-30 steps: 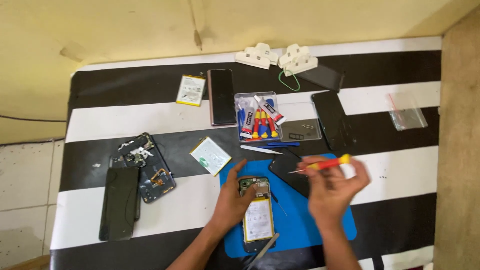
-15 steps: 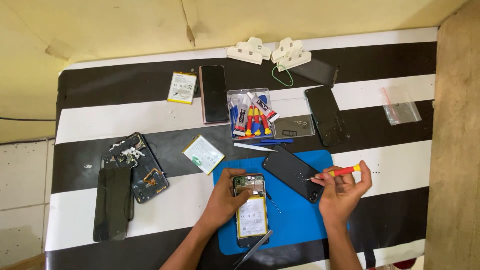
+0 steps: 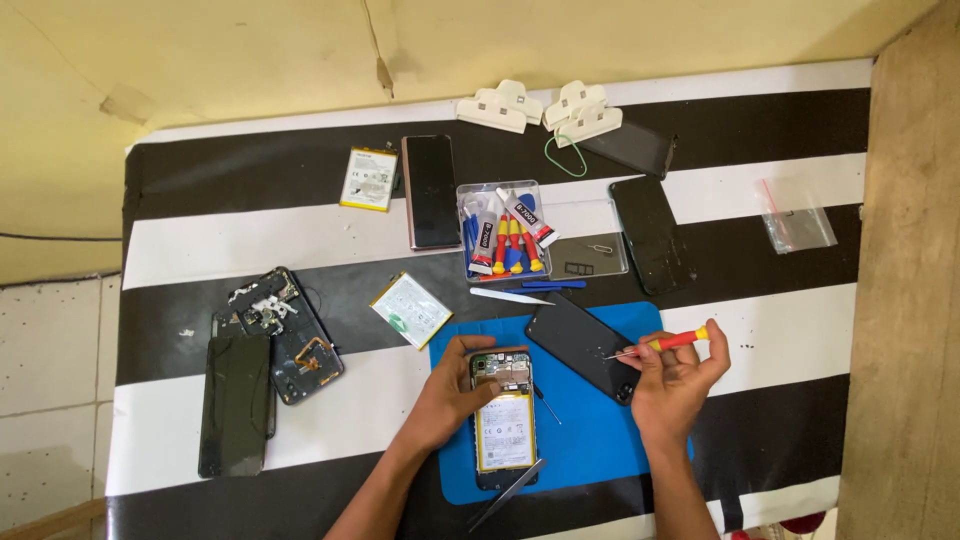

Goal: Using a precision screwdriver to work on the internal components of a disassembled mobile phone.

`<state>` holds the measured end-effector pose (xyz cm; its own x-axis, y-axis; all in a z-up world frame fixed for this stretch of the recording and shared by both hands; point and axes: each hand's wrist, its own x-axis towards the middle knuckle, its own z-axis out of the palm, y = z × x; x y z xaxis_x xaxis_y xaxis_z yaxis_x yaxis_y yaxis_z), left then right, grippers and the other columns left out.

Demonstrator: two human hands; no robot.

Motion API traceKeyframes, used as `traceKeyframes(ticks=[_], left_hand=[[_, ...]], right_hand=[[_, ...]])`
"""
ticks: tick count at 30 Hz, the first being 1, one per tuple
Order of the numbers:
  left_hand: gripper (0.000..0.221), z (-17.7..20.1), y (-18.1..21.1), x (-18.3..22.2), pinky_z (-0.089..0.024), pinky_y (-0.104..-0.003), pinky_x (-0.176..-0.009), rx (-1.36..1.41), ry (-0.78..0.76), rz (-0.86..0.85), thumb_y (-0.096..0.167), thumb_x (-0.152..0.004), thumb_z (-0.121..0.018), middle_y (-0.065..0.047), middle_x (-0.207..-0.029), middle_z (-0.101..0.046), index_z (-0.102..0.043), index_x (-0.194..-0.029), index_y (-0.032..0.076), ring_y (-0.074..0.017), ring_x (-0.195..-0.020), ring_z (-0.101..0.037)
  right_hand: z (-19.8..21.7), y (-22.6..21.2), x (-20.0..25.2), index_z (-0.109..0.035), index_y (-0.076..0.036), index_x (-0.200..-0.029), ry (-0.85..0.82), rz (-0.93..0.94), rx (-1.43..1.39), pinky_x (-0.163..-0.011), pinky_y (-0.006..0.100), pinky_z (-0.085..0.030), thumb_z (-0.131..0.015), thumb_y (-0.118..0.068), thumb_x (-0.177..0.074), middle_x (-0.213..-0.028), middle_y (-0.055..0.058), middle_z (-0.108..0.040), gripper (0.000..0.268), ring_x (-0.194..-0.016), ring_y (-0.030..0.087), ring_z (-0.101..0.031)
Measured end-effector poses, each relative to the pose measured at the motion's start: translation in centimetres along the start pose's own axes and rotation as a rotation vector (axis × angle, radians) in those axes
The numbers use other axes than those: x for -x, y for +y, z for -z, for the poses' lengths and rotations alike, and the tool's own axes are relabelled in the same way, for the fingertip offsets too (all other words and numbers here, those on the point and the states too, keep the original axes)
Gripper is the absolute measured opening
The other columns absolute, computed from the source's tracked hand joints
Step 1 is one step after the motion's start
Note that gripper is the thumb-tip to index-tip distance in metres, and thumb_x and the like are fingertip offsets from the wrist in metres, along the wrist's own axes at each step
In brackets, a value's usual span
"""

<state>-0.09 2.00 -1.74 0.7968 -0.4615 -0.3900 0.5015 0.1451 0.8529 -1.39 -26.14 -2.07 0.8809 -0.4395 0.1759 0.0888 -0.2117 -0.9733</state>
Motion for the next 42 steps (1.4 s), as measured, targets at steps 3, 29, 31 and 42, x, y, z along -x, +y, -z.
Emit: traceKeyframes(ticks=[3, 29, 31, 42], left_hand=[[0.049, -0.1, 1.3, 0.4, -0.064, -0.029, -0.074, -0.103, 0.011, 0.107, 0.015, -0.092, -0.069, -0.012, -0.128, -0.068, -0.049, -0.135, 0.02, -0.022, -0.103, -0.076], [0.043, -1.0, 2.0, 0.4, -0.063, -0.027, -0.068, -0.213, 0.026, 0.115, 0.018, -0.095, -0.064, -0.01, -0.122, -0.072, -0.053, -0.136, 0.022, -0.0183, -0.096, -0.076], [0.043, -0.9, 2.0, 0.3, -0.063, -0.027, -0.068, -0.209, 0.035, 0.112, 0.017, -0.095, -0.064, -0.011, -0.121, -0.073, -0.053, -0.136, 0.022, -0.0182, -0.096, -0.076], [0.046, -0.2, 2.8, 0.3, -0.063, -0.028, -0.07, -0.234, -0.012, 0.175, 0.024, -0.093, -0.067, -0.009, -0.129, -0.072, -0.052, -0.137, 0.021, -0.0173, -0.105, -0.075]], right_hand=[[-0.1, -0.4, 0.1, -0.015, -0.015, -0.155, 0.012, -0.016, 0.008, -0.081, 0.045, -0.065, -0.054, 0.014, -0.101, -0.104, 0.027, -0.061, 0.073, -0.085, 0.033, -0.068], [0.7, 0.2, -0.3, -0.018, -0.018, -0.154, 0.087, -0.084, -0.078, -0.075, 0.046, -0.065, -0.06, 0.005, -0.101, -0.105, 0.028, -0.06, 0.072, -0.078, 0.035, -0.066], [0.7, 0.3, -0.3, -0.018, -0.017, -0.155, 0.088, -0.084, -0.088, -0.075, 0.046, -0.064, -0.062, 0.005, -0.1, -0.105, 0.028, -0.06, 0.073, -0.077, 0.035, -0.066], [-0.7, -3.3, -0.7, -0.02, -0.018, -0.154, 0.109, -0.1, -0.057, -0.071, 0.042, -0.061, -0.061, 0.007, -0.104, -0.11, 0.03, -0.061, 0.07, -0.079, 0.035, -0.065]])
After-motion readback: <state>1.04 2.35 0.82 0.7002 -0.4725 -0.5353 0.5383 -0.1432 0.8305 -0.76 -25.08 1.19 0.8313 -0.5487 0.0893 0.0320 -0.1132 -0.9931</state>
